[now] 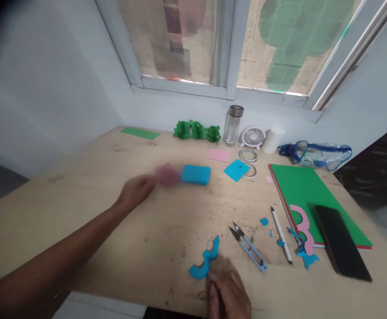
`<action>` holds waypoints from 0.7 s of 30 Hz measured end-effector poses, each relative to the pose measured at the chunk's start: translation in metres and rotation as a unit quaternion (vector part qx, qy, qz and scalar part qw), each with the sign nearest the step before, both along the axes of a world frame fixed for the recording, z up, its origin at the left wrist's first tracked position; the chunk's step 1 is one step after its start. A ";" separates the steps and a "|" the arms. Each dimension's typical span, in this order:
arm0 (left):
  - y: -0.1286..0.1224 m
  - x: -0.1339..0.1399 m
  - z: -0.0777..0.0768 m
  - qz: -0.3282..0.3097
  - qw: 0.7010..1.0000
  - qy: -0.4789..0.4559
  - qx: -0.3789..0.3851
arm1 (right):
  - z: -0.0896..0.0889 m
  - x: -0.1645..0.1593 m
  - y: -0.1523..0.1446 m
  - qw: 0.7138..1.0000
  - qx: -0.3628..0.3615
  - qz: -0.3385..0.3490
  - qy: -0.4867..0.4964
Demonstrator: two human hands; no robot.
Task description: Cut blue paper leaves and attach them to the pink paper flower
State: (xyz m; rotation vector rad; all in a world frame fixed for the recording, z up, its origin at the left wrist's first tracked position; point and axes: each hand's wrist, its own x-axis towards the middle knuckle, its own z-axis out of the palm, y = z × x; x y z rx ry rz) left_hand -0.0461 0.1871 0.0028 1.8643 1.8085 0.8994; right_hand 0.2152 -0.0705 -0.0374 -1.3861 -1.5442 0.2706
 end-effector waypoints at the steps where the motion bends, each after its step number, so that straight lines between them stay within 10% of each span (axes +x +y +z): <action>1: -0.003 -0.001 0.002 0.007 1.000 0.004 0.002 | 0.003 0.000 0.000 1.000 -0.006 0.003 0.002; 8: -0.063 0.011 0.017 0.028 0.999 0.020 0.011 | 0.029 0.003 -0.004 0.994 -0.104 0.016 0.032; 15: -0.158 0.076 0.028 -0.276 0.960 0.047 0.006 | 0.039 0.011 0.002 0.985 -0.141 -0.005 0.103; 21: -0.181 0.116 0.018 -0.322 0.931 0.174 -0.015 | 0.036 0.030 0.001 0.993 -0.112 -0.020 0.035</action>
